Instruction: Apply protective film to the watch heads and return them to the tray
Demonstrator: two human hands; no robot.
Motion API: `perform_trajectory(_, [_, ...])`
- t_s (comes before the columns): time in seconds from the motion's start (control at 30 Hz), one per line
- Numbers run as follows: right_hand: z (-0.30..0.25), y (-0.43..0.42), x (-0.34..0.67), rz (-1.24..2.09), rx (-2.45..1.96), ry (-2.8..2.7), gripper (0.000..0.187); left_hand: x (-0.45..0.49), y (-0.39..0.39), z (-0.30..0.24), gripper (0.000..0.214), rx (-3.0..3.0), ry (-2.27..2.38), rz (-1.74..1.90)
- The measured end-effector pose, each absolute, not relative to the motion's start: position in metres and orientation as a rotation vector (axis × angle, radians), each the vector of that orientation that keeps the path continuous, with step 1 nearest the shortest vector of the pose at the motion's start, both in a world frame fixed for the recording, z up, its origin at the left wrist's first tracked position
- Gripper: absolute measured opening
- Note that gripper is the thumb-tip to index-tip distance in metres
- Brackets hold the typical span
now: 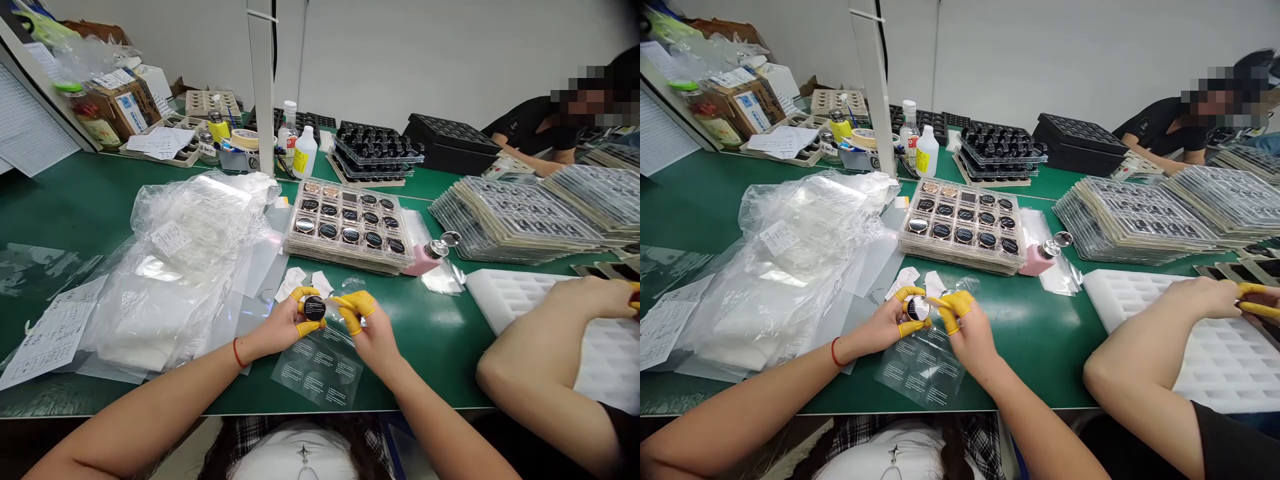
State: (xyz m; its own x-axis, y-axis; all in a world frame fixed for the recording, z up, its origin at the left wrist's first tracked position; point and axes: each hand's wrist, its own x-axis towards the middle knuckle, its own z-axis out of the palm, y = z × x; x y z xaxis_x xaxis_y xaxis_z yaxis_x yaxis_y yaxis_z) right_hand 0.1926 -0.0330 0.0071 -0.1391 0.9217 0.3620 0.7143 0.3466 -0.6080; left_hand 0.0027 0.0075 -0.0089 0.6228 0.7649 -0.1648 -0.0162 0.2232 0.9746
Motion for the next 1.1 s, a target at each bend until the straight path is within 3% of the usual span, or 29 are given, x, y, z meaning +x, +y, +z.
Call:
perform_trajectory(0.27, [-0.009, -0.018, 0.163, 0.069, -1.464, -2.063, 0.017, 0.0, 0.009, -0.019, 0.044, 1.225, 0.655, 0.681])
perform_trajectory(0.53, [0.008, -0.014, 0.18, 0.313, -1.359, -2.005, 0.019, 0.001, 0.01, -0.012, 0.053, 1.221, 0.671, 0.603])
perform_trajectory(0.9, [0.0, -0.035, 0.171, -0.168, -1.158, -2.289, 0.023, 0.002, 0.009, -0.013, 0.051, 1.166, 0.682, 0.621])
perform_trajectory(1.1, [-0.001, -0.041, 0.167, -0.223, -1.167, -2.229, 0.023, 0.002, 0.012, -0.016, 0.049, 1.154, 0.698, 0.703])
